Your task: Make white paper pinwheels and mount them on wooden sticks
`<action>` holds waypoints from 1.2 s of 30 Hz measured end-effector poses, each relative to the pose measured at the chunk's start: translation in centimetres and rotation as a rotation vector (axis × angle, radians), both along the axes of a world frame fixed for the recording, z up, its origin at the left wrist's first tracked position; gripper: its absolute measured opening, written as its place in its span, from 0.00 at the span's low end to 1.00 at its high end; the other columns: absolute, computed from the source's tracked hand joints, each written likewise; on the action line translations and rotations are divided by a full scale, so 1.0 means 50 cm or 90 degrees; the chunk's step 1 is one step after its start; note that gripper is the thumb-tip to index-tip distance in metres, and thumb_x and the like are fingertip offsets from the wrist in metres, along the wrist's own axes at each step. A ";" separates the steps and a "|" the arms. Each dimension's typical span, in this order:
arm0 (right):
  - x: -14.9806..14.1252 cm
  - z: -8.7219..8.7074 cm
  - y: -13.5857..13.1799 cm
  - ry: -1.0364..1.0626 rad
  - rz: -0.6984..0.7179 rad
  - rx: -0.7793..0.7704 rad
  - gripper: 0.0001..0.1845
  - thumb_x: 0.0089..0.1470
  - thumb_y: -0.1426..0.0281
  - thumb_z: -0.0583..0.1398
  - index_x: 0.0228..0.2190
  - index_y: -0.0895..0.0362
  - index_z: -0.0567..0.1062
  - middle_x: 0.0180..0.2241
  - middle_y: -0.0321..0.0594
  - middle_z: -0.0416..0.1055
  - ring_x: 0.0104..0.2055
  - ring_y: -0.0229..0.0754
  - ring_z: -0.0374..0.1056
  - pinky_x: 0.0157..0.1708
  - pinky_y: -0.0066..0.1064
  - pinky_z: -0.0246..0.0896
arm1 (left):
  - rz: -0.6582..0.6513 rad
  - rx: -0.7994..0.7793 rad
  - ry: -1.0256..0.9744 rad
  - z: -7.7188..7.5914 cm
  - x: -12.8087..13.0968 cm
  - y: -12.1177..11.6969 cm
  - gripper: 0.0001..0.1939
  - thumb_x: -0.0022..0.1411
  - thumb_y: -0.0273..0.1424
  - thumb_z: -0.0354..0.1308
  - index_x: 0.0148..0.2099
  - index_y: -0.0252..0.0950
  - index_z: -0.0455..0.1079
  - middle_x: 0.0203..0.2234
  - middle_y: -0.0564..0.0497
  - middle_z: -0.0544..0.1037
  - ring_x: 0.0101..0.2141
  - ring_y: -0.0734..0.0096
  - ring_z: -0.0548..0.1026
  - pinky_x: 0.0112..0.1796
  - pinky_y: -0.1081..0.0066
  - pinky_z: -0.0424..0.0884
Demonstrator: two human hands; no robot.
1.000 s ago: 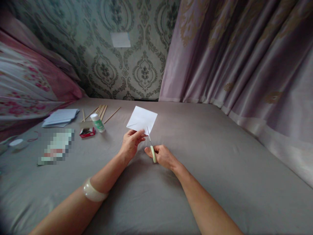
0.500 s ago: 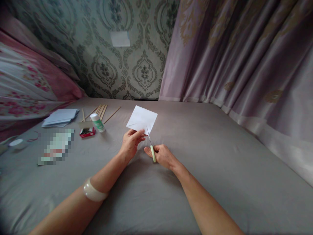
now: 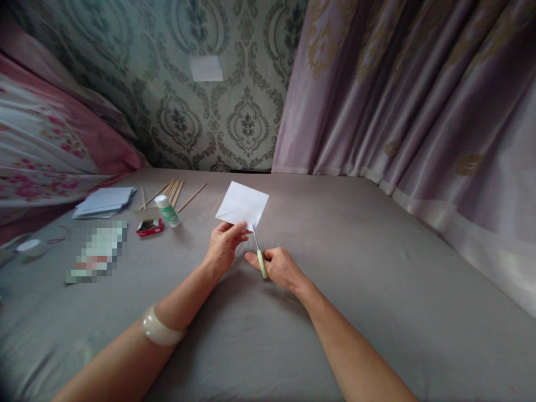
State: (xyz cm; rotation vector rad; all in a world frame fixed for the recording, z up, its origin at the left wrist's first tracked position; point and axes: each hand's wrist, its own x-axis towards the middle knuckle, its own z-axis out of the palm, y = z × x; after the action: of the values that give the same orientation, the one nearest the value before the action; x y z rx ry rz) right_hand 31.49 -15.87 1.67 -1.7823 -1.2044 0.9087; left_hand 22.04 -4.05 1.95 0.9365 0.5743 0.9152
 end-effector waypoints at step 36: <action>0.002 0.001 0.002 -0.014 -0.053 0.072 0.28 0.44 0.45 0.57 0.16 0.57 0.63 0.18 0.30 0.49 0.23 0.32 0.45 0.23 0.28 0.41 | -0.095 -0.004 0.005 0.001 0.006 -0.025 0.12 0.39 0.31 0.68 0.27 0.31 0.71 0.21 0.51 0.75 0.21 0.75 0.72 0.23 0.75 0.65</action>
State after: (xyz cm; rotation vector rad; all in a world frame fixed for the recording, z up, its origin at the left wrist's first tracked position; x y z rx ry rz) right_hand 31.59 -15.75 1.71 -1.7430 -1.1637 0.7595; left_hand 22.33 -5.31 2.02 0.9643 0.5066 0.7750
